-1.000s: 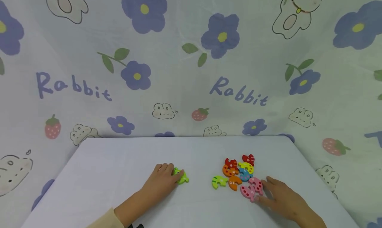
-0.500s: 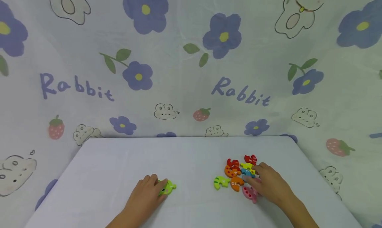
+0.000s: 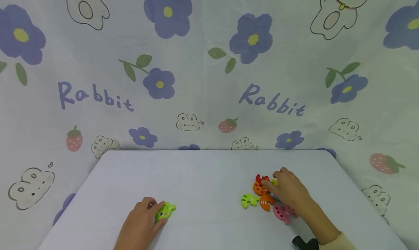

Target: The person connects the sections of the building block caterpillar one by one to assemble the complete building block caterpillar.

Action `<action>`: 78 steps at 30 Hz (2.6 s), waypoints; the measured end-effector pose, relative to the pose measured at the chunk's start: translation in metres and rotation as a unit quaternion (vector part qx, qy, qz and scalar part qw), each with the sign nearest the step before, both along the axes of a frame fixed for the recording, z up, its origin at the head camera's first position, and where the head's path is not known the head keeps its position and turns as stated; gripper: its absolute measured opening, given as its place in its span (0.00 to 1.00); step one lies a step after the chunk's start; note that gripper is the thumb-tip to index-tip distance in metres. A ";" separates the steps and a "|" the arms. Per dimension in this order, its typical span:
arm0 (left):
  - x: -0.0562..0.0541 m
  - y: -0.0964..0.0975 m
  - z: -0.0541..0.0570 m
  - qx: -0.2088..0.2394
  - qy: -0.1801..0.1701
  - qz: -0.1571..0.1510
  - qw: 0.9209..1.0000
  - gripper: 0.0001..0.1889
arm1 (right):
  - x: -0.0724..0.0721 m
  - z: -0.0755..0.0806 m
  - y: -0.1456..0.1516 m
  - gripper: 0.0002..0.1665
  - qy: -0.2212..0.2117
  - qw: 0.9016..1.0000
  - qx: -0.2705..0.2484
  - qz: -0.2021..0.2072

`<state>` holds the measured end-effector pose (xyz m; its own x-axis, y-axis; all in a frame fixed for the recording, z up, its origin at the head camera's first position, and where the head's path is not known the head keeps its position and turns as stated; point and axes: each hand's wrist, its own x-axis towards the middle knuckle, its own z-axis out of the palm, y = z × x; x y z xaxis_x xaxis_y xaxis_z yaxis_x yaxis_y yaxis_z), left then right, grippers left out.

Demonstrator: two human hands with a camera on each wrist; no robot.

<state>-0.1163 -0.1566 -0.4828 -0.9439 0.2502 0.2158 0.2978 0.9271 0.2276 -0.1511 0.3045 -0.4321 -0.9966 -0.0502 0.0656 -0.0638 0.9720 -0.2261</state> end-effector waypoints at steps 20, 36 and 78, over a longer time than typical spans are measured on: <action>0.013 -0.025 -0.031 0.113 0.087 -0.015 0.990 0.29 | -0.023 -0.011 -0.015 0.32 -0.029 0.999 0.006 -0.031; 0.013 -0.025 -0.023 0.148 0.010 0.019 0.989 0.30 | -0.039 -0.009 -0.034 0.30 -0.058 0.997 0.004 -0.047; 0.016 -0.027 -0.025 0.159 0.014 0.020 0.987 0.30 | -0.006 0.028 -0.118 0.30 0.019 0.985 -0.042 0.168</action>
